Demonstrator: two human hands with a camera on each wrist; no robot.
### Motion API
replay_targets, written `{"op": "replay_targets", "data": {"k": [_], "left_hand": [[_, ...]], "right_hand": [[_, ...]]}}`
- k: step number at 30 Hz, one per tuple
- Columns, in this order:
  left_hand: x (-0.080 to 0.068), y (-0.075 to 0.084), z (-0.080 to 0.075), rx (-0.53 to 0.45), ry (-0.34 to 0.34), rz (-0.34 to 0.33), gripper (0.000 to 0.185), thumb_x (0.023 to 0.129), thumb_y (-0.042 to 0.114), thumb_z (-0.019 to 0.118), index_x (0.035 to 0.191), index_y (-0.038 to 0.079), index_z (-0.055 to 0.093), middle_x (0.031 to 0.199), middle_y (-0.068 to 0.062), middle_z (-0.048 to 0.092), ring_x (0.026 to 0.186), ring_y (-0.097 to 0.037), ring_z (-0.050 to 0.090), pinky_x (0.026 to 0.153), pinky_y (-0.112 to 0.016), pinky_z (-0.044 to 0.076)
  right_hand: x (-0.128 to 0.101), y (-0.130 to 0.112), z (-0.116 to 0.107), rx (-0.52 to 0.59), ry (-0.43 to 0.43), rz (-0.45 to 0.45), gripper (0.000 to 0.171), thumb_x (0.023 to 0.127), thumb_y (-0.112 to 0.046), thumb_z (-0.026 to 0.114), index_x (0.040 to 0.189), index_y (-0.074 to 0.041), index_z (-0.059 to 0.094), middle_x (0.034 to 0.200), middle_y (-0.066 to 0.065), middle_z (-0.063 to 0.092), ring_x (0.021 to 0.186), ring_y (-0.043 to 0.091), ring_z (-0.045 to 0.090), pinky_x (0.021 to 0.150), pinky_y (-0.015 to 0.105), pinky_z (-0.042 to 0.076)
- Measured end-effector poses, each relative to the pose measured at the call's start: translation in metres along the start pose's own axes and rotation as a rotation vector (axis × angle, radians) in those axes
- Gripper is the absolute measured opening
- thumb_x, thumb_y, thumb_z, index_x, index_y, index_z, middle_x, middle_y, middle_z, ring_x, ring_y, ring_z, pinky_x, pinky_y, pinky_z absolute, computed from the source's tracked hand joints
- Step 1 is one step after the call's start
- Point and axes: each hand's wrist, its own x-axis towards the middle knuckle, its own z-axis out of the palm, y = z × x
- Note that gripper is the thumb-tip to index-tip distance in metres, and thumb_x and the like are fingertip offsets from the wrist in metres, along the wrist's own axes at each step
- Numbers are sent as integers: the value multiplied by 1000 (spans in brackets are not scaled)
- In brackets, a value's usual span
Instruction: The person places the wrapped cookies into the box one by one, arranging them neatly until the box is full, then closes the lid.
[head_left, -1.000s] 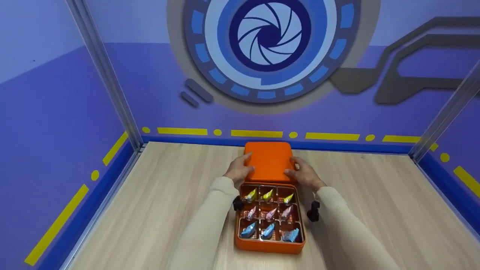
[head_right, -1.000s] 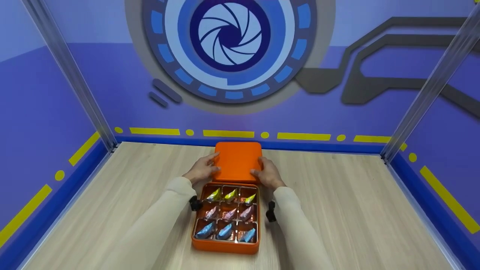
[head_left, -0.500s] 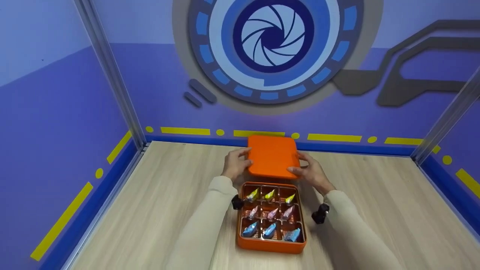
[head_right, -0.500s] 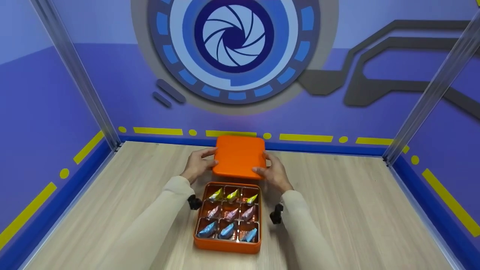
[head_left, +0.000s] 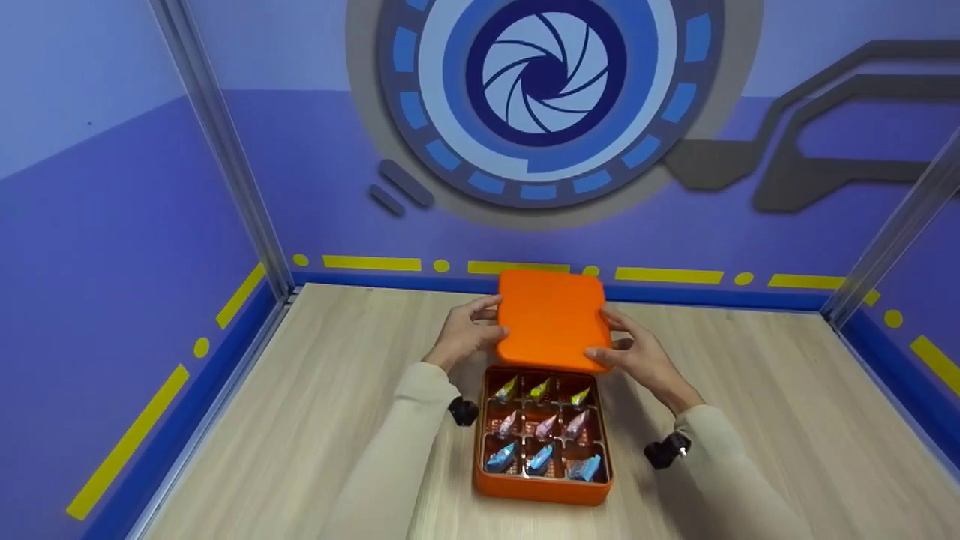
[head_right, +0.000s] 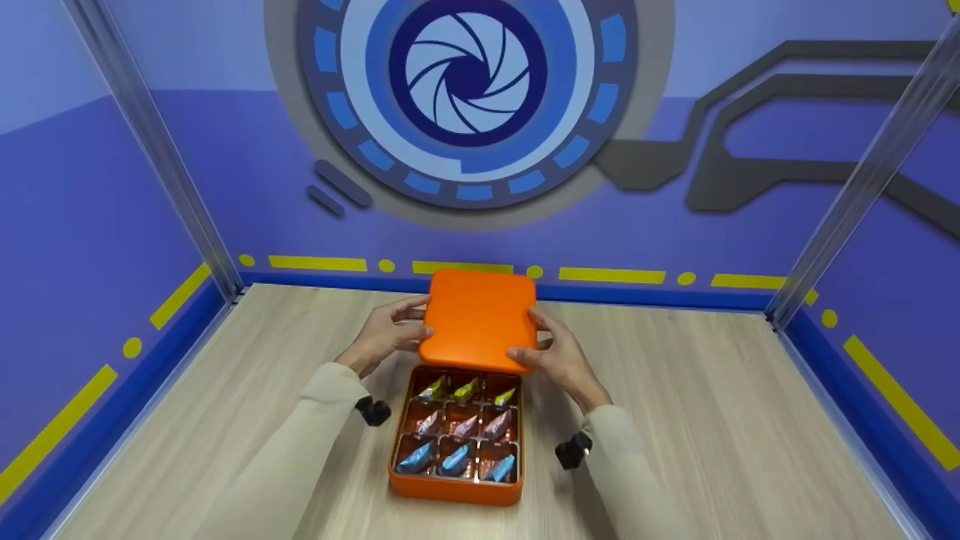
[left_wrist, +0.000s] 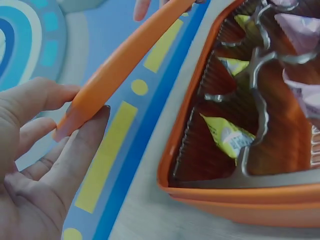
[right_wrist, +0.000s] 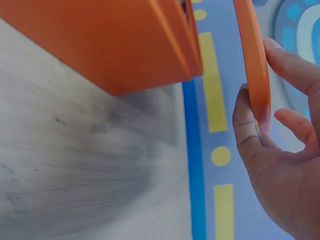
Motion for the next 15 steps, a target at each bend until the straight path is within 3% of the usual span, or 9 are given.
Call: {"op": "replay_targets", "data": {"k": [7, 15], "left_hand": [[-26, 8, 1, -140, -4, 40, 63, 94, 3, 77, 154, 10, 58, 127, -17, 70, 95, -30, 76, 74, -38, 66], [-56, 14, 3, -148, -26, 65, 65, 93, 6, 78, 154, 12, 58, 126, -16, 70, 88, -30, 77, 71, -38, 66]], "right_hand": [[-24, -10, 6, -25, 45, -8, 71, 100, -26, 78, 163, -12, 46, 148, 22, 52, 118, 34, 63, 88, 27, 55], [-54, -23, 12, -47, 73, -27, 72, 98, -23, 81, 161, -11, 48, 145, 21, 57, 116, 32, 65, 86, 26, 56]]}}
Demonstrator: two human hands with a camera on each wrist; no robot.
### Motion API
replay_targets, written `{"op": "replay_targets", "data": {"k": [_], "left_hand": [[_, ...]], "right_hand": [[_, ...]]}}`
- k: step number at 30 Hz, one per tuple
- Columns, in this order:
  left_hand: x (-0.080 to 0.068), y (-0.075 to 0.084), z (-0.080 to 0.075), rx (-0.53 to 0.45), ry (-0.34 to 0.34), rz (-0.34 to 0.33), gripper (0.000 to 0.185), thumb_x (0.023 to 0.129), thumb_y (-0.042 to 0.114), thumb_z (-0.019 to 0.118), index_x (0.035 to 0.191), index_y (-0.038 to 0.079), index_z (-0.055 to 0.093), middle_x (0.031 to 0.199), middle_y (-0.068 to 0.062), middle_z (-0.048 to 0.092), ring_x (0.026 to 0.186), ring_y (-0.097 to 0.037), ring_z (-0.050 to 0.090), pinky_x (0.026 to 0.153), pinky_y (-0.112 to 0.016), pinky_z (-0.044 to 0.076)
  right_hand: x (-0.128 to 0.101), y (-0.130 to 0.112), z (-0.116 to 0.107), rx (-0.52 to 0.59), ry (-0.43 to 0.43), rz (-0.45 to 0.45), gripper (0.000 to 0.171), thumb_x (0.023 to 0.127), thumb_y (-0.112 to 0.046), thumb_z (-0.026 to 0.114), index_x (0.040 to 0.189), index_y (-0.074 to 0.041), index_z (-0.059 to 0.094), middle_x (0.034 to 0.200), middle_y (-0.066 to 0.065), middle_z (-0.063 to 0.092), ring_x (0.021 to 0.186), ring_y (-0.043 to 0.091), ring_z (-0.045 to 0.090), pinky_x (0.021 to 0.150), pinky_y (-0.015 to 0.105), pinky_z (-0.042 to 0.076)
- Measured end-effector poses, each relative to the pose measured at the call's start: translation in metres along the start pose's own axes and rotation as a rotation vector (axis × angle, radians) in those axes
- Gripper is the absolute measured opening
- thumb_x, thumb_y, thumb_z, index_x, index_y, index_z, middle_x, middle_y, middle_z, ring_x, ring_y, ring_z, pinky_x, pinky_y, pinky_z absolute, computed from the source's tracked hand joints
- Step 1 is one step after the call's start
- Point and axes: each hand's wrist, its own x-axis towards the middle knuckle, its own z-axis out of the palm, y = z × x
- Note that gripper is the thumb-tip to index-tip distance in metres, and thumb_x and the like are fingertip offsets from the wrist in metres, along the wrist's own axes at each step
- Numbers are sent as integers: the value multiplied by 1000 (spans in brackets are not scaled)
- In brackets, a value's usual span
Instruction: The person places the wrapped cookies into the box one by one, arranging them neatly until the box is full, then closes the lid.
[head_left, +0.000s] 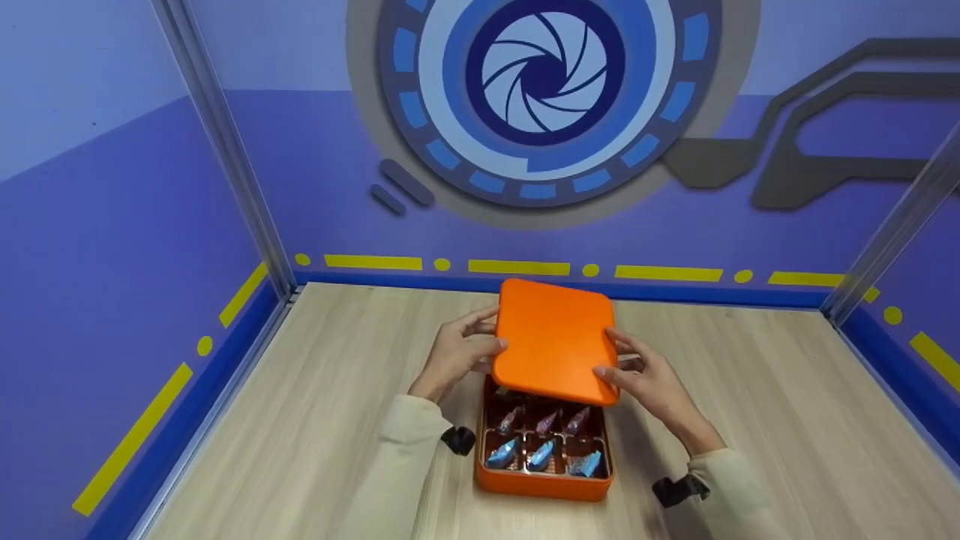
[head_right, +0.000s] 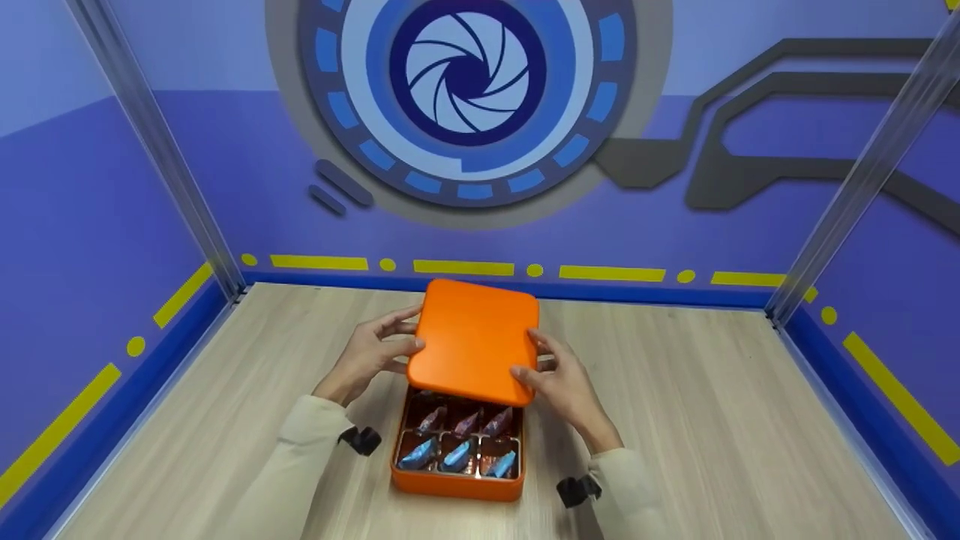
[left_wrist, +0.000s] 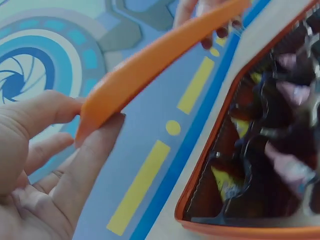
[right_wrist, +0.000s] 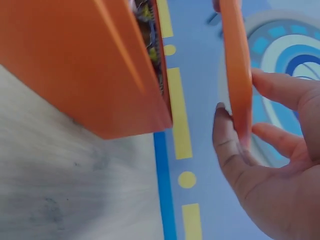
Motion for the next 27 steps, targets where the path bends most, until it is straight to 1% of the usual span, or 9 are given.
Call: {"op": "replay_targets", "data": {"k": [5, 9, 15, 21, 27], "left_hand": [[-18, -1, 2, 4, 13, -4, 64, 93, 7, 79, 153, 12, 59, 125, -16, 69, 89, -30, 77, 68, -36, 65], [-30, -3, 5, 17, 39, -29, 63, 92, 8, 81, 152, 11, 60, 123, -16, 70, 86, -28, 76, 65, -33, 65], [-49, -6, 9, 38, 61, -52, 63, 92, 8, 82, 151, 10, 61, 123, -15, 70, 83, -28, 77, 63, -35, 65], [-67, -9, 11, 100, 72, -50, 64, 92, 8, 81, 152, 6, 59, 124, -15, 71, 85, -27, 76, 64, -35, 65], [-79, -13, 11, 163, 87, -70, 62, 90, 5, 82, 149, 4, 62, 120, -14, 73, 84, -24, 76, 63, -35, 65]], "right_hand": [[-15, -7, 1, -36, 10, 13, 74, 96, -24, 82, 161, -11, 48, 145, 21, 58, 118, 34, 64, 85, 28, 58], [-25, -12, 3, -72, 9, 38, 75, 96, -26, 83, 160, -9, 49, 143, 22, 59, 116, 34, 63, 85, 32, 59], [-37, -16, 5, -102, -11, 91, 76, 94, -28, 85, 159, -8, 50, 140, 21, 60, 113, 32, 63, 84, 35, 60], [-46, -15, 11, -103, -50, 149, 77, 93, -27, 86, 158, -8, 50, 137, 20, 62, 111, 31, 65, 86, 39, 61], [-54, -12, 18, -110, -77, 154, 76, 91, -26, 88, 156, -7, 53, 134, 19, 63, 106, 28, 66, 84, 38, 61]]}}
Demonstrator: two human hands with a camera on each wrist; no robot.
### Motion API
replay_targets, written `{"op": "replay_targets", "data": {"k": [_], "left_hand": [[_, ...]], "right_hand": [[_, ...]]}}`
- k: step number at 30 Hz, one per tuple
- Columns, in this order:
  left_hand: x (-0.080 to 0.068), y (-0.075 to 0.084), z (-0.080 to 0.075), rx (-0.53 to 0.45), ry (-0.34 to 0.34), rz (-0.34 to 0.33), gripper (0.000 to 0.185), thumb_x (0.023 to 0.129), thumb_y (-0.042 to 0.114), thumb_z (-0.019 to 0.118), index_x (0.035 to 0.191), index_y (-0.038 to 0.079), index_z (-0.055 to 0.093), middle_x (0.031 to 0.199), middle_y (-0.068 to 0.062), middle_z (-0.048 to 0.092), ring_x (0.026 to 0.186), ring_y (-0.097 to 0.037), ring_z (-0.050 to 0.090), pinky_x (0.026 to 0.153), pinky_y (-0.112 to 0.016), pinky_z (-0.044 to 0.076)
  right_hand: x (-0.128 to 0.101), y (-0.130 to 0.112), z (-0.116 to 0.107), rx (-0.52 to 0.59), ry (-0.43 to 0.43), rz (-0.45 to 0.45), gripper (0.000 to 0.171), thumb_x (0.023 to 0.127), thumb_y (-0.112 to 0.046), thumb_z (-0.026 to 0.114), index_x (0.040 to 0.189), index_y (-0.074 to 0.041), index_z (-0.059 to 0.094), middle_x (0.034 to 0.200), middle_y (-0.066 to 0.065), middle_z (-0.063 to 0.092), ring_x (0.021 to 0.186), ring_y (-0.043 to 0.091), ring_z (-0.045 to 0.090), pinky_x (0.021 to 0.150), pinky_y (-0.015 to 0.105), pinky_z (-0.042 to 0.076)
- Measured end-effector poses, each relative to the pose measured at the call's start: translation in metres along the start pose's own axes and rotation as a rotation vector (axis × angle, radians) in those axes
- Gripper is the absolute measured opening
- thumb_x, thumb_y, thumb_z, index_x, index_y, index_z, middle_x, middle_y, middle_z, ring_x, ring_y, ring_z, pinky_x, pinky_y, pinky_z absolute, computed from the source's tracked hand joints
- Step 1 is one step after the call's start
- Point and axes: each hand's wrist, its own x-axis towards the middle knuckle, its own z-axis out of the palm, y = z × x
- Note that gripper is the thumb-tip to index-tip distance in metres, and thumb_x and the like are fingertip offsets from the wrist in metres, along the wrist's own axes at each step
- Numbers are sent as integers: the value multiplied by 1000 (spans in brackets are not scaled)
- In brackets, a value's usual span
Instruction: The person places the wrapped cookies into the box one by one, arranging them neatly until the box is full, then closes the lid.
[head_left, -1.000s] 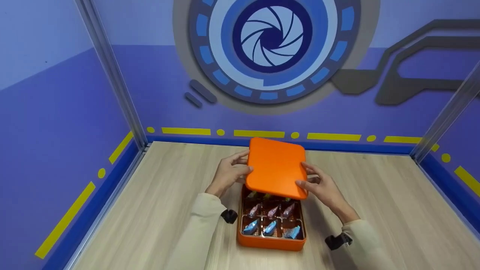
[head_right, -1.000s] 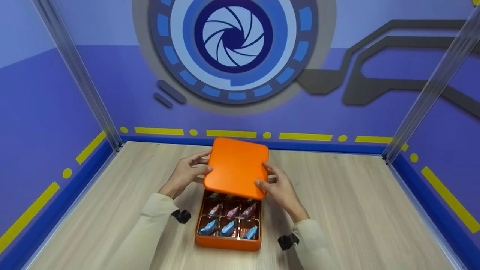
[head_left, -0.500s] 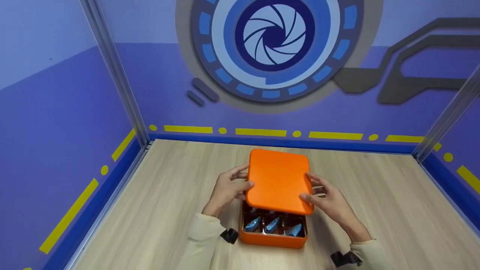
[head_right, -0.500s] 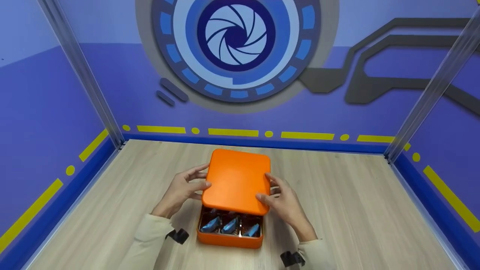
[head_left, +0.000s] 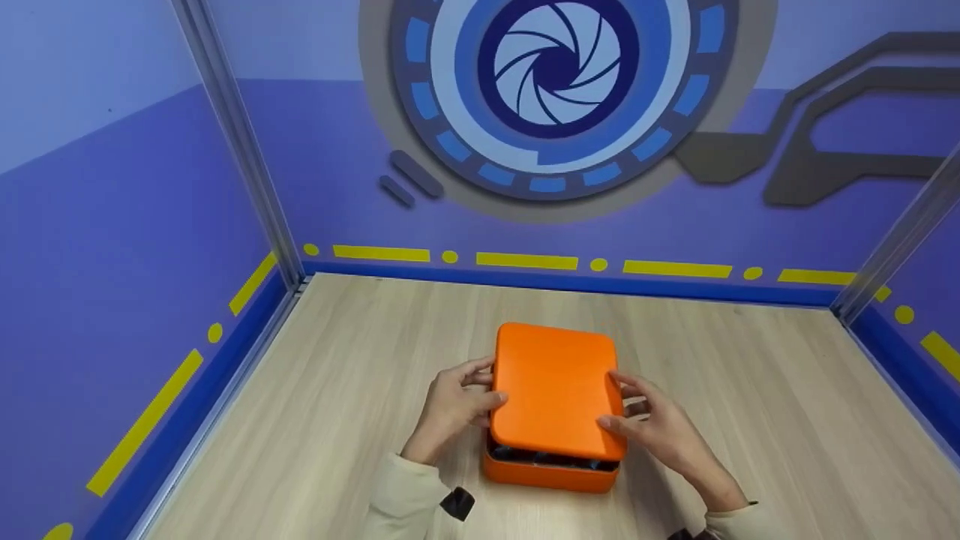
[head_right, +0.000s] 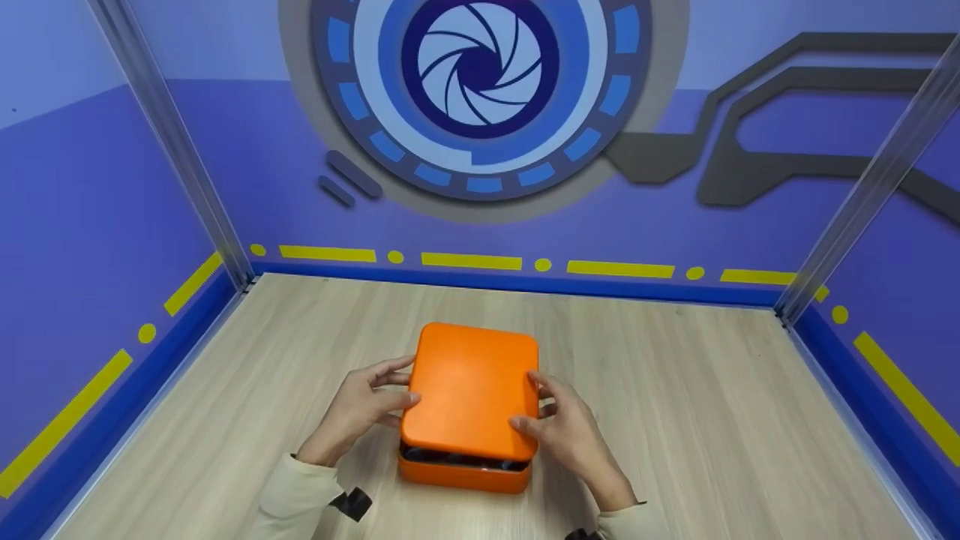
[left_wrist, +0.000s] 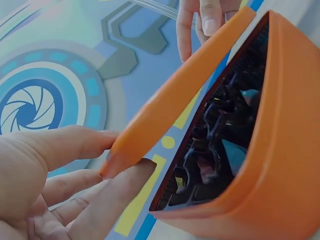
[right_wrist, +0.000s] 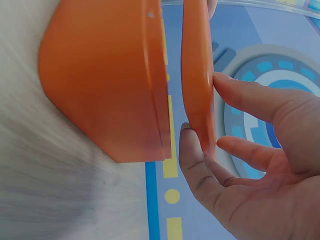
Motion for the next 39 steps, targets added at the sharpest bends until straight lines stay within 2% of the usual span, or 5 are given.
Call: {"op": "replay_targets", "data": {"k": [9, 15, 25, 34, 39], "left_hand": [[-7, -7, -1, 76, 9, -26, 59, 87, 2, 83, 144, 0, 65, 116, -12, 75, 93, -23, 75, 72, -44, 66], [-11, -10, -1, 93, 14, -68, 56, 87, 2, 84, 141, 3, 68, 117, -12, 76, 94, -23, 76, 72, -40, 66], [-14, -11, 0, 112, 35, -46, 54, 85, -1, 86, 137, 1, 71, 116, -16, 77, 87, -23, 78, 67, -41, 66], [-12, -14, 3, 164, 71, -32, 51, 85, 1, 86, 135, 2, 73, 118, -15, 77, 92, -22, 77, 69, -38, 66], [-11, -14, 4, 193, 78, -47, 50, 86, 2, 86, 135, 4, 73, 118, -15, 77, 86, -18, 77, 66, -40, 65]], "right_hand": [[-6, 2, 5, -18, 3, -31, 72, 89, -22, 89, 152, -5, 57, 128, 17, 65, 100, 25, 66, 80, 33, 59], [-8, 0, 6, -51, -1, -26, 71, 89, -22, 90, 150, -5, 59, 126, 14, 66, 99, 24, 66, 79, 34, 60], [-10, -2, 9, -72, 6, -48, 70, 87, -20, 91, 148, -4, 60, 124, 14, 66, 96, 23, 66, 75, 30, 59], [-8, -4, 11, -109, 18, -63, 67, 89, -19, 89, 147, -2, 61, 128, 16, 65, 94, 22, 66, 73, 29, 59], [-9, -5, 14, -138, 31, -49, 66, 88, -18, 90, 146, -1, 62, 127, 14, 65, 90, 20, 64, 69, 27, 57]]}}
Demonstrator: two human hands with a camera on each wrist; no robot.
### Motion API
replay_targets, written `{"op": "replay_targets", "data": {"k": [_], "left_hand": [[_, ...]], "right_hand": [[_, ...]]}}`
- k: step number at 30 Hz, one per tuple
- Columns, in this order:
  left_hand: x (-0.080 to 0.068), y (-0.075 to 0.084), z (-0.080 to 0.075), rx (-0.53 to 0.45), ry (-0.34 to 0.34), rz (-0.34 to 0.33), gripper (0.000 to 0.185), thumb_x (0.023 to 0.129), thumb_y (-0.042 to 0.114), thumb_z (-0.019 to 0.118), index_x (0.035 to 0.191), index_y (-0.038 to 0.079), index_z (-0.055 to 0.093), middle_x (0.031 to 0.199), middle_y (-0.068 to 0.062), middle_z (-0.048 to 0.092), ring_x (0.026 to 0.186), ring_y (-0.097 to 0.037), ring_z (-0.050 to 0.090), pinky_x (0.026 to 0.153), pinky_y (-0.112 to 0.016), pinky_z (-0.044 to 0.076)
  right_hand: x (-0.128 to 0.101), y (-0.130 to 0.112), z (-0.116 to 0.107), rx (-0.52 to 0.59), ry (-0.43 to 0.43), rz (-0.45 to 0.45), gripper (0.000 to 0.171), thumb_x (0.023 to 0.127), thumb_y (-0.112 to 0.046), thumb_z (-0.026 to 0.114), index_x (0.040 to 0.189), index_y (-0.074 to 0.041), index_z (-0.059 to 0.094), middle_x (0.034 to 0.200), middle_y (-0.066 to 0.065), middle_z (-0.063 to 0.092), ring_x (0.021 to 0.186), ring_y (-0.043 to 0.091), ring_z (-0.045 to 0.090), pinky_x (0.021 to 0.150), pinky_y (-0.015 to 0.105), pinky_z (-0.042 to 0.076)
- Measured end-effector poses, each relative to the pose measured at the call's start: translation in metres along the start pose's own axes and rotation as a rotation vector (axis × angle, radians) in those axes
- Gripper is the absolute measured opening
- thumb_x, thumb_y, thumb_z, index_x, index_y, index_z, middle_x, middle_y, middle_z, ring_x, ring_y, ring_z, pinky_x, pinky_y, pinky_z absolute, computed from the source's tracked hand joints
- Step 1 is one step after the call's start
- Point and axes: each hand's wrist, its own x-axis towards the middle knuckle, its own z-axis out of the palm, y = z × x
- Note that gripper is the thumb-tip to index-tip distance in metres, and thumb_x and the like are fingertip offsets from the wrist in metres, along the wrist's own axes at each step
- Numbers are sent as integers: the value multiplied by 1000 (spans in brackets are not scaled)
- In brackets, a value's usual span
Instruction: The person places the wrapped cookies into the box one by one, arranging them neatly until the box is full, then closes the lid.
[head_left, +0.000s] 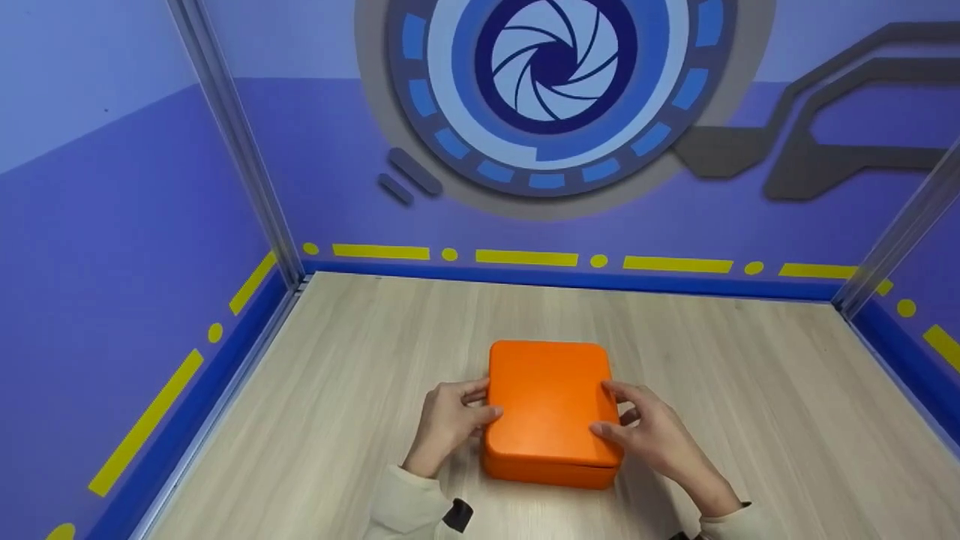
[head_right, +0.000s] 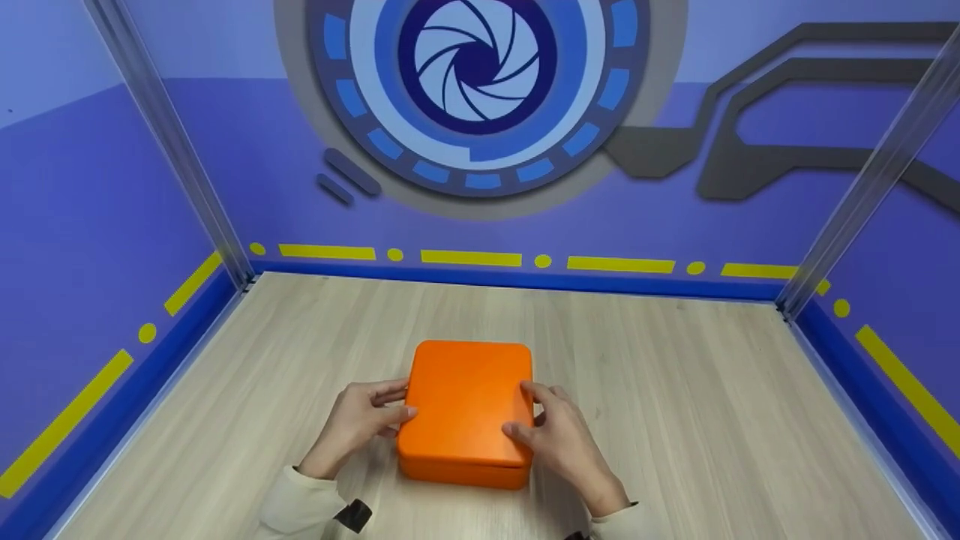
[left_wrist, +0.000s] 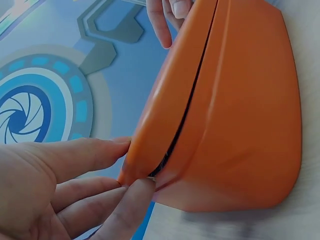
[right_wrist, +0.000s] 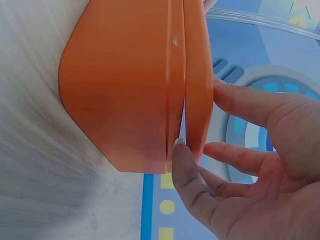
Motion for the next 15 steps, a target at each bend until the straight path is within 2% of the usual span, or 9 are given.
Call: {"op": "replay_targets", "data": {"k": [9, 15], "left_hand": [[0, -3, 0, 43, -4, 31, 48, 86, 3, 87, 133, 2, 74, 117, -16, 77, 89, -20, 78, 63, -36, 65], [2, -2, 1, 81, -11, 18, 49, 86, 4, 86, 133, 1, 74, 120, -18, 76, 85, -20, 77, 65, -36, 65]], "right_hand": [[-1, -1, 3, -36, -25, 37, 69, 86, -22, 91, 145, -1, 63, 127, 12, 66, 88, 19, 62, 68, 28, 55], [-1, 4, 6, -20, -27, 64, 68, 88, -24, 90, 147, -3, 62, 132, 13, 63, 89, 19, 62, 69, 27, 55]]}}
